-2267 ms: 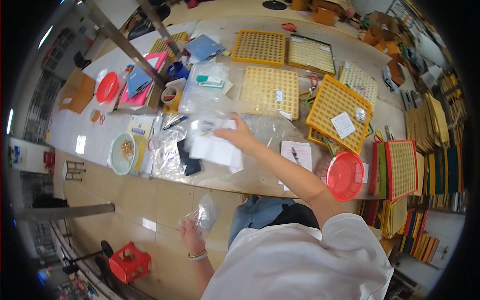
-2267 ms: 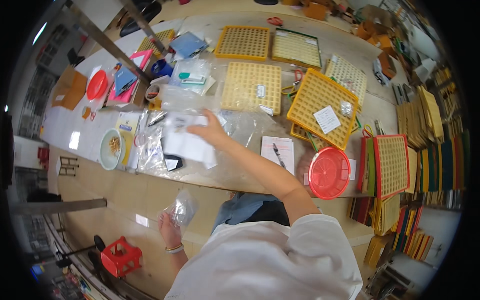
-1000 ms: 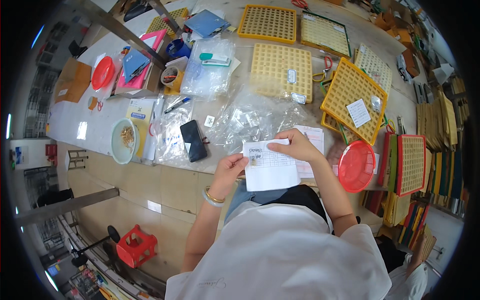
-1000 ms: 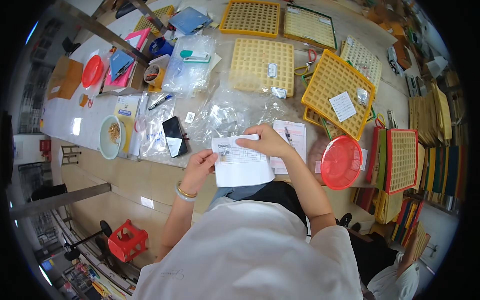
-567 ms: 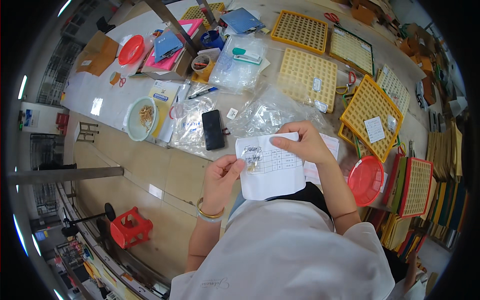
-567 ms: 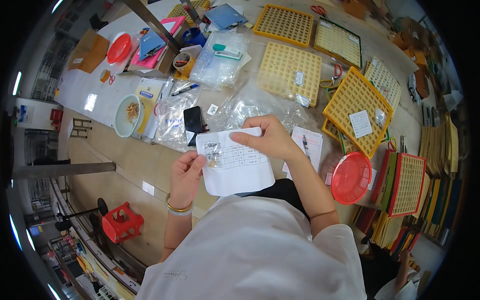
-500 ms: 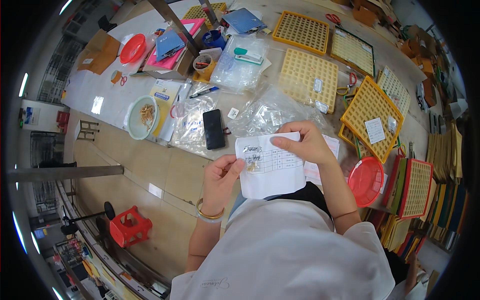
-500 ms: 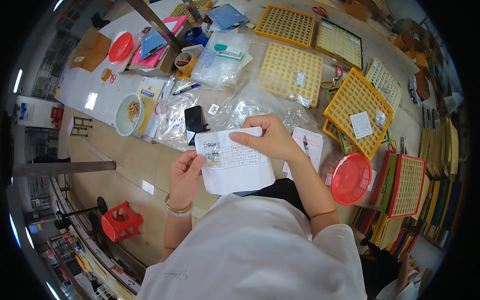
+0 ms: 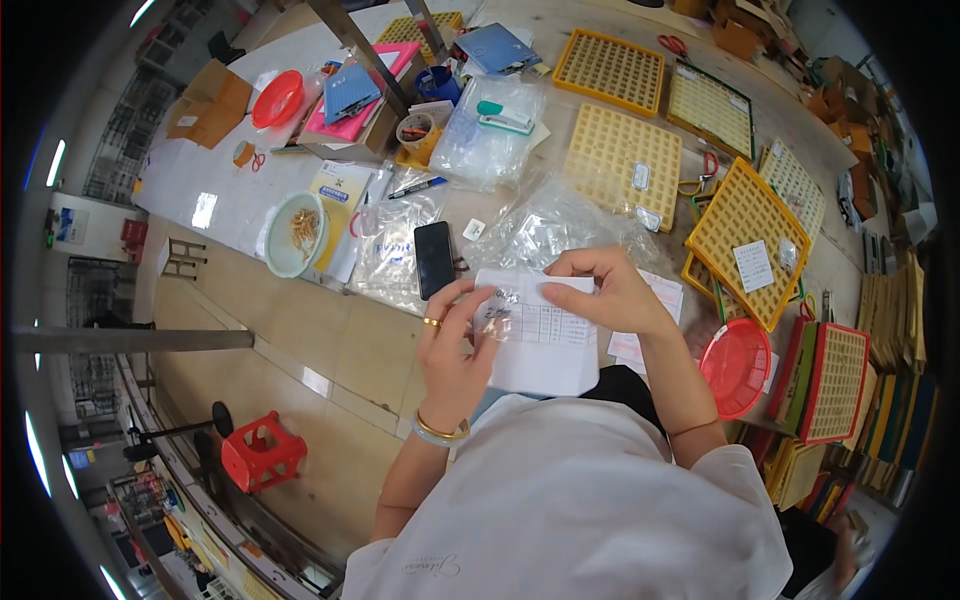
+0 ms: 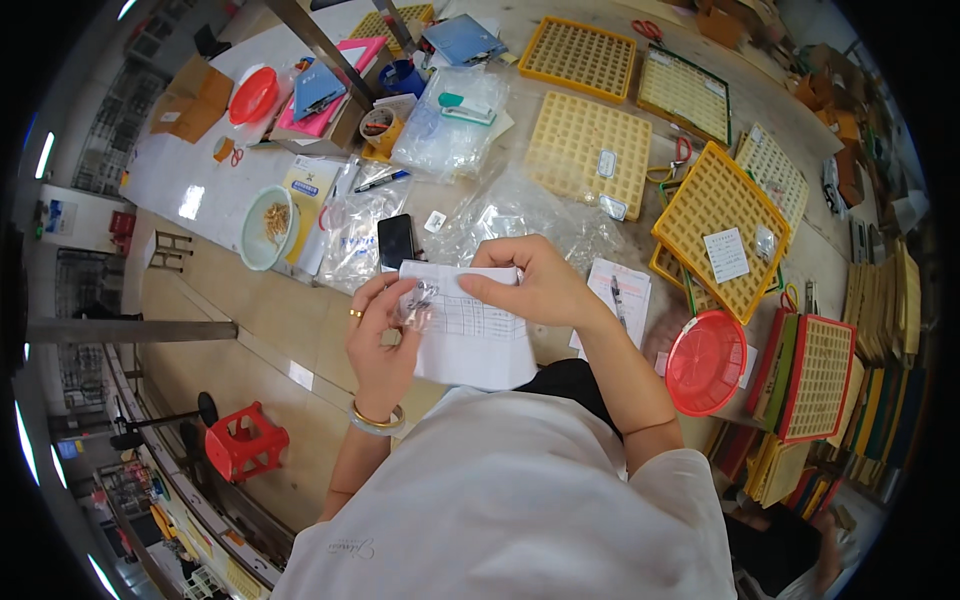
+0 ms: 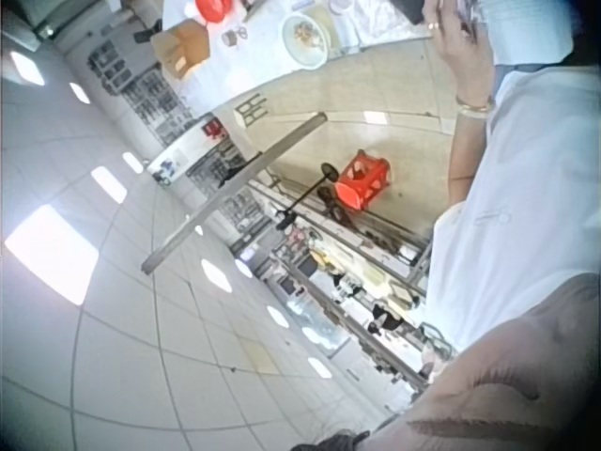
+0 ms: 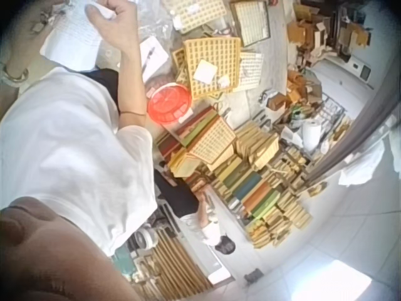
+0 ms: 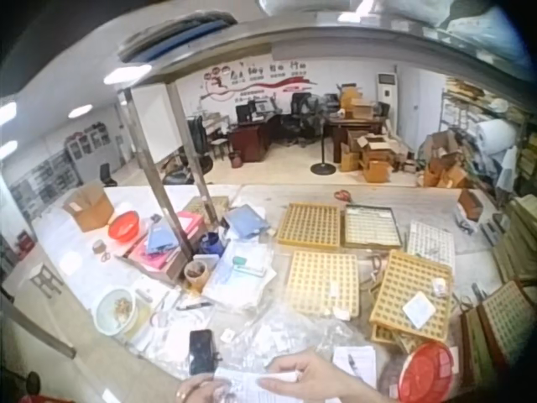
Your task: The person sorts small gold-colored jewelry pieces from yellow trays into a white bowl, then transfers them into a clear plastic bag. They also handle a paper document and a red basket during the process.
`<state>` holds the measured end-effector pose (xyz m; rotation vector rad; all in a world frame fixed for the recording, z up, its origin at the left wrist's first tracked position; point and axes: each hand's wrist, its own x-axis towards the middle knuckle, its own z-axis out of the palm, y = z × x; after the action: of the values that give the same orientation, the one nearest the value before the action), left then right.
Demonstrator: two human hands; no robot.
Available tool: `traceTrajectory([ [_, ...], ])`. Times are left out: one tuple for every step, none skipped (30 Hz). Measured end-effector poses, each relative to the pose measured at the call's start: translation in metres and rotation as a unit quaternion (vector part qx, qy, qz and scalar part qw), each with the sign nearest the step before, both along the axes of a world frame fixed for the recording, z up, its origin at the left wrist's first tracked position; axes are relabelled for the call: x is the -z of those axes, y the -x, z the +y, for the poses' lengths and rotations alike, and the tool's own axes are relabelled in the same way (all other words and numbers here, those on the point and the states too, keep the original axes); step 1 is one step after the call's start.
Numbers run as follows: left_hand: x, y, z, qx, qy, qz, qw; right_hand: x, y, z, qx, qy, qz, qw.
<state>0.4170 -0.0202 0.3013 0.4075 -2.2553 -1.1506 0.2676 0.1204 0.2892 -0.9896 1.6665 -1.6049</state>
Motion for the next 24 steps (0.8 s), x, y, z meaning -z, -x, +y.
traceTrajectory([
  [0.005,0.0,-0.001,-0.018,-0.022,0.016,0.999,0.0,0.0,0.001,-0.012,-0.001,0.004,1.0],
  [0.007,0.0,-0.001,-0.036,-0.044,0.031,0.998,-0.001,0.001,0.002,-0.023,-0.002,0.009,1.0],
  [0.005,0.002,-0.004,-0.032,0.016,0.054,0.998,-0.002,0.0,0.003,-0.025,-0.011,0.014,1.0],
  [0.006,0.002,-0.007,-0.019,-0.021,0.04,0.999,-0.004,-0.003,0.003,-0.028,-0.02,0.019,0.999],
  [0.008,0.002,-0.009,-0.005,-0.059,0.026,0.998,-0.005,-0.004,0.002,-0.03,-0.03,0.024,0.999],
  [0.01,0.001,-0.009,0.007,-0.096,0.011,0.995,-0.004,-0.006,0.0,-0.036,-0.026,0.056,0.997],
  [0.017,-0.002,-0.01,0.01,-0.153,-0.009,0.988,-0.001,-0.008,-0.004,-0.043,-0.022,0.088,0.995],
  [0.026,-0.005,-0.01,0.014,-0.21,-0.03,0.977,0.0,-0.01,-0.007,-0.049,-0.018,0.12,0.991],
  [0.029,-0.005,-0.01,0.016,-0.266,-0.05,0.963,-0.002,-0.01,-0.01,-0.069,-0.053,0.108,0.99],
  [0.03,-0.005,-0.008,0.021,-0.282,-0.034,0.959,-0.006,-0.01,-0.013,-0.089,-0.088,0.095,0.988],
  [0.029,-0.004,-0.004,0.026,-0.297,-0.019,0.954,-0.008,-0.011,-0.015,-0.109,-0.123,0.083,0.983],
  [0.027,-0.002,-0.002,0.032,-0.313,-0.003,0.949,-0.007,-0.012,-0.016,-0.105,-0.125,0.069,0.984],
  [0.026,-0.002,-0.002,0.034,-0.292,-0.006,0.956,-0.006,-0.014,-0.016,-0.101,-0.128,0.055,0.985],
  [0.024,-0.003,-0.002,0.036,-0.271,-0.01,0.962,-0.005,-0.015,-0.017,-0.098,-0.13,0.041,0.986],
  [0.024,-0.004,-0.001,0.038,-0.251,-0.014,0.967,-0.005,-0.015,-0.017,-0.106,-0.132,0.04,0.985],
  [0.024,-0.004,-0.001,0.048,-0.217,-0.016,0.975,-0.005,-0.015,-0.016,-0.114,-0.134,0.038,0.984],
  [0.023,-0.004,-0.003,0.058,-0.183,-0.019,0.981,-0.005,-0.016,-0.016,-0.123,-0.136,0.037,0.982],
  [0.023,-0.004,-0.004,0.067,-0.148,-0.02,0.986,-0.003,-0.017,-0.016,-0.117,-0.127,0.036,0.984],
  [0.024,-0.004,-0.004,0.065,-0.122,-0.016,0.99,0.001,-0.02,-0.017,-0.112,-0.118,0.035,0.986],
  [0.025,-0.004,-0.004,0.063,-0.096,-0.012,0.993,0.004,-0.021,-0.017,-0.106,-0.11,0.034,0.988],
  [0.026,-0.004,-0.004,0.06,-0.071,-0.008,0.996,0.005,-0.021,-0.017,-0.107,-0.1,0.029,0.989],
  [0.029,-0.005,-0.004,0.051,-0.107,-0.019,0.993,0.006,-0.021,-0.017,-0.108,-0.09,0.025,0.99],
  [0.033,-0.007,-0.003,0.042,-0.142,-0.03,0.989,0.007,-0.021,-0.016,-0.109,-0.08,0.021,0.991],
  [0.036,-0.007,-0.003,0.033,-0.178,-0.041,0.983,0.009,-0.02,-0.016,-0.117,-0.084,0.002,0.99],
])
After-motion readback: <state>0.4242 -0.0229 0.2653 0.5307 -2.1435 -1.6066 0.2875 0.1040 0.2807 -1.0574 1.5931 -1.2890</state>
